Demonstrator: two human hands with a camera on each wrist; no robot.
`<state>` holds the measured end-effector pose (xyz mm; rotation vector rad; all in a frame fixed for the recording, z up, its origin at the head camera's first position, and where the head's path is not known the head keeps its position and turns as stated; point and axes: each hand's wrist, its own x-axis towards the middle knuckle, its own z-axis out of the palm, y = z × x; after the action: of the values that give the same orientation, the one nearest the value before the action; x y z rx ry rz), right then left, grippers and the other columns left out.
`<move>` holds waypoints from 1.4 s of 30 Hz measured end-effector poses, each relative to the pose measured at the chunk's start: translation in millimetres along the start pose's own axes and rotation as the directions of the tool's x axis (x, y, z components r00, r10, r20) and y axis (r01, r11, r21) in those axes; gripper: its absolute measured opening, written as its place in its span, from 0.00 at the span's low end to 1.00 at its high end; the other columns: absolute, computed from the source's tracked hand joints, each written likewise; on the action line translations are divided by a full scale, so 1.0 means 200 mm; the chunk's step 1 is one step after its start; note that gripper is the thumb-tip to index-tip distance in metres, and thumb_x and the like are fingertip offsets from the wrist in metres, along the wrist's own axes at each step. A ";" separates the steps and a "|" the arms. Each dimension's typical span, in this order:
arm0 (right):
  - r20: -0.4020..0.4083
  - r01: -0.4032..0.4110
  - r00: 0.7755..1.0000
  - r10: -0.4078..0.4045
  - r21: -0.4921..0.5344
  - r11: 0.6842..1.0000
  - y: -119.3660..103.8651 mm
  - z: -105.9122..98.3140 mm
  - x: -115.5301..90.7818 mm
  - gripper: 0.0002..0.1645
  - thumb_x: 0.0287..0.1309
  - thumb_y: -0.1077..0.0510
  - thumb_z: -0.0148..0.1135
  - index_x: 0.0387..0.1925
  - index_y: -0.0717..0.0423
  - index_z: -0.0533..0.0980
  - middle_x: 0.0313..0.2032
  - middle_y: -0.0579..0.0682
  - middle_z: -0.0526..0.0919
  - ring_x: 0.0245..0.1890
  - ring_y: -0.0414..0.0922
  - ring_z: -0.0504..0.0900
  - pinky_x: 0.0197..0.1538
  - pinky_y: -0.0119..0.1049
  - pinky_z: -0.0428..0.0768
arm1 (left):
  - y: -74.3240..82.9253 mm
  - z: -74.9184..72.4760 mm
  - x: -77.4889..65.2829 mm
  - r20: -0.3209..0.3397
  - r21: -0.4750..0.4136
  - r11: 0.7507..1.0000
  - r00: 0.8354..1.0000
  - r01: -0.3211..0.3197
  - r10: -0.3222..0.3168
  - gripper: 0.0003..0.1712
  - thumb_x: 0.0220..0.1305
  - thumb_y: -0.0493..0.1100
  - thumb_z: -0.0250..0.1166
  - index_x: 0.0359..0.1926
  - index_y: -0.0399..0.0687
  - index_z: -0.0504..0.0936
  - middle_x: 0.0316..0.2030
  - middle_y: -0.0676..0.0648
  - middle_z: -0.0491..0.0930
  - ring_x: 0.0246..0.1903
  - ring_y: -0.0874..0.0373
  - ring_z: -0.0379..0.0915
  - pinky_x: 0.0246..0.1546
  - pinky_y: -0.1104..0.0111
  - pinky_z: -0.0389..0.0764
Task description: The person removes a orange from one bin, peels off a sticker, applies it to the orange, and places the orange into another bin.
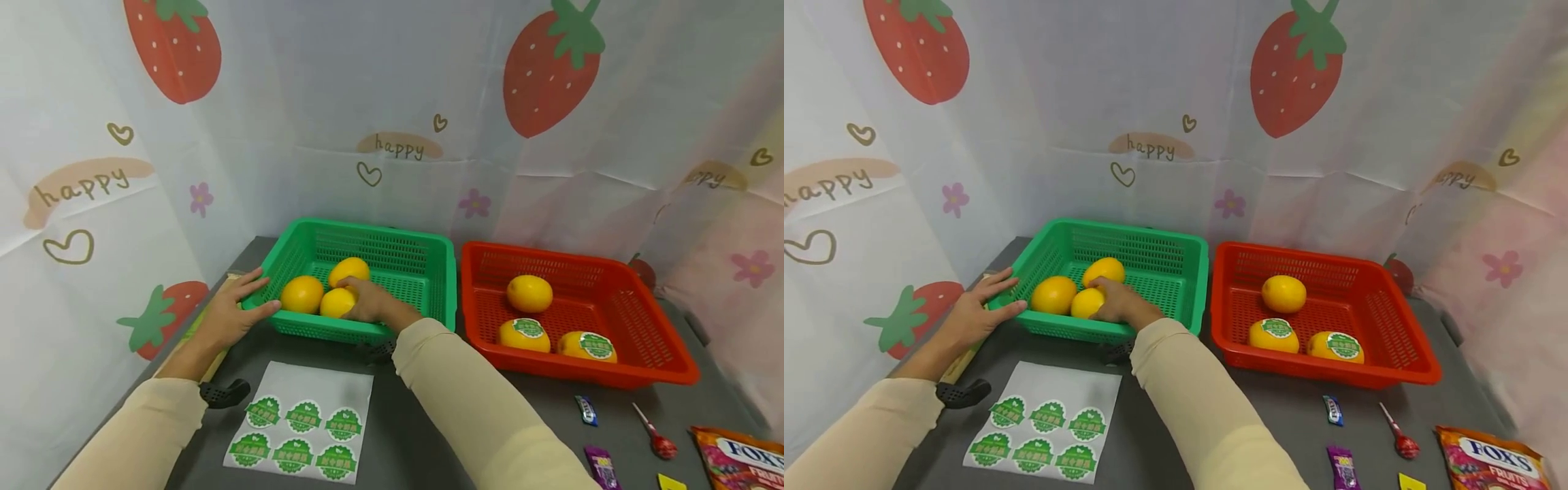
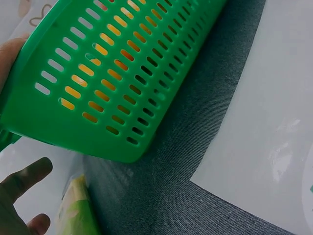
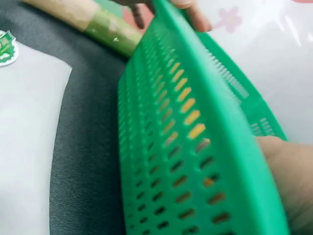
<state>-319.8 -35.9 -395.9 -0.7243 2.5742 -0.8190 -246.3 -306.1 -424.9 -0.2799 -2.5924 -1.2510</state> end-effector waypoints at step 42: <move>-0.350 0.085 0.935 0.057 0.377 0.922 0.51 0.19 -1.20 0.44 0.47 0.47 0.76 0.65 0.52 0.68 0.54 0.49 0.76 0.41 0.48 0.76 0.43 0.44 0.77 | 0.15 -0.01 -0.03 -0.043 0.102 0.991 0.994 -0.091 0.096 0.39 0.62 0.44 0.68 0.69 0.36 0.63 0.65 0.29 0.61 0.62 0.27 0.52 0.54 0.33 0.56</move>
<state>-144.6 155.4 -448.0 -0.5079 2.5762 -1.5349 -231.0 -289.0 -403.6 -0.3437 -2.5601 -1.0792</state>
